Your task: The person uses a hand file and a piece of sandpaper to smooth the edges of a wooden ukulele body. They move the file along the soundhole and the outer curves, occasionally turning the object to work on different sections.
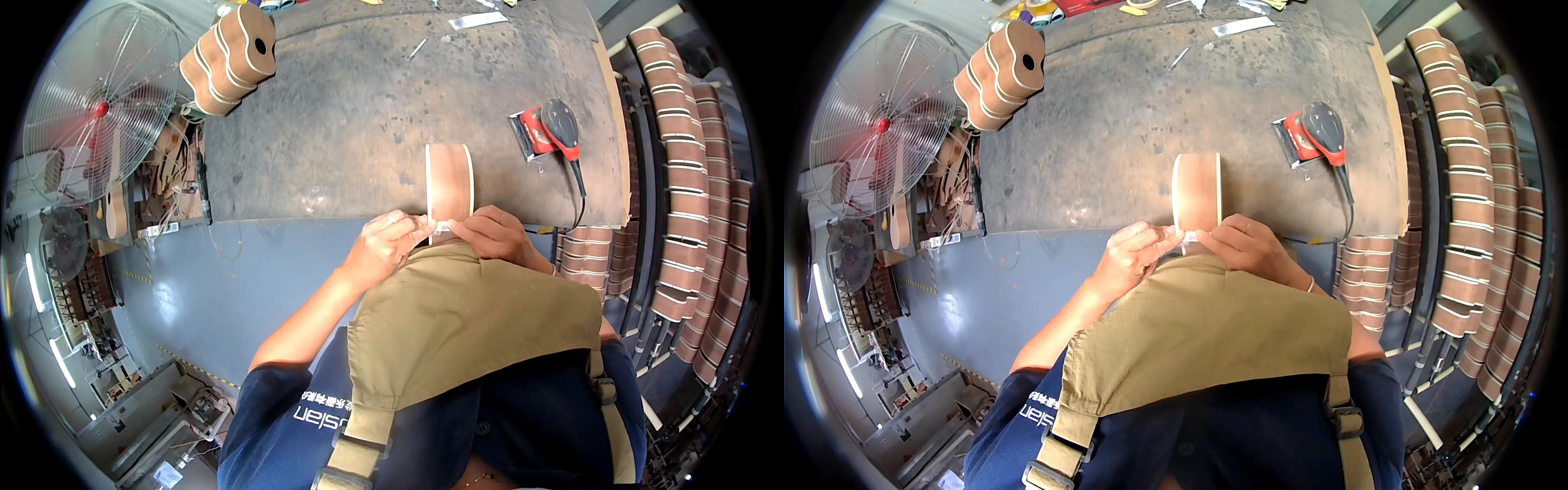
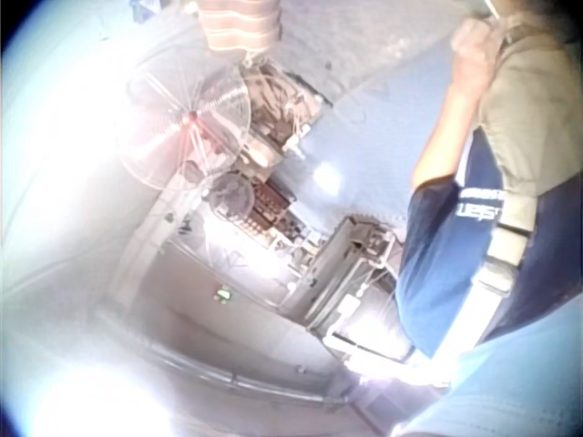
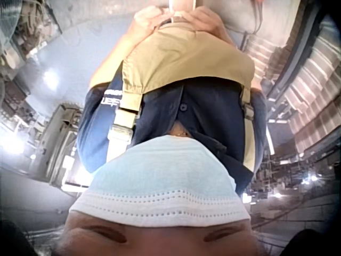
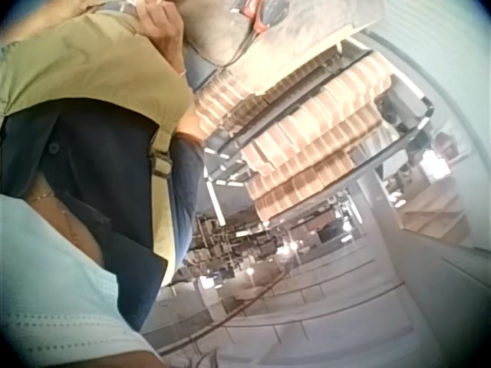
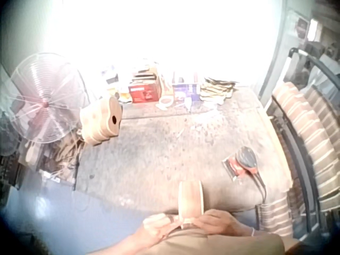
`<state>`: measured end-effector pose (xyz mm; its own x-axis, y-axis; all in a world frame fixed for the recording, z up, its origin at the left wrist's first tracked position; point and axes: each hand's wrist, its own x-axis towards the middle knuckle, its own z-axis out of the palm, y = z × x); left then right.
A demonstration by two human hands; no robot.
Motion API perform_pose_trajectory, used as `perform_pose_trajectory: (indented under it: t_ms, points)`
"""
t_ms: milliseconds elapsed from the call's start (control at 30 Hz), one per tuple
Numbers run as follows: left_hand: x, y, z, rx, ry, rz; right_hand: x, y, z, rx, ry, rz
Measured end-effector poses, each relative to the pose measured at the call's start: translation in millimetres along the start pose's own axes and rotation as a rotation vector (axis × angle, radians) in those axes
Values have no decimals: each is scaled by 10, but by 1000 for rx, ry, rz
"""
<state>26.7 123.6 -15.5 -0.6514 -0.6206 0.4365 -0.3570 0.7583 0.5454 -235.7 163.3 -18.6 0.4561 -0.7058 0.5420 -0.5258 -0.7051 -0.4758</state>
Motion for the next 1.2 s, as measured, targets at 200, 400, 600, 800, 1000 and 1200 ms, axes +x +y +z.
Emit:
perform_pose_trajectory:
  t_ms: [200,400,600,800,1000,1200]
  points:
    - [-242,61,10,-111,-232,-67,-219,6,40,27,-132,-1]
    - [488,52,-286,94,-26,-74,272,75,-125,-99,169,99]
    - [1344,-424,-105,71,-3,-173,756,563,-275,99,225,568]
    - [1505,-1178,521,-242,-340,-540,554,1321,74,316,2,865]
    - [1418,-1565,780,-449,-561,-755,383,1601,301,535,-190,1163]
    - [1447,-1165,438,-384,-376,-497,534,1251,-22,429,-129,937]
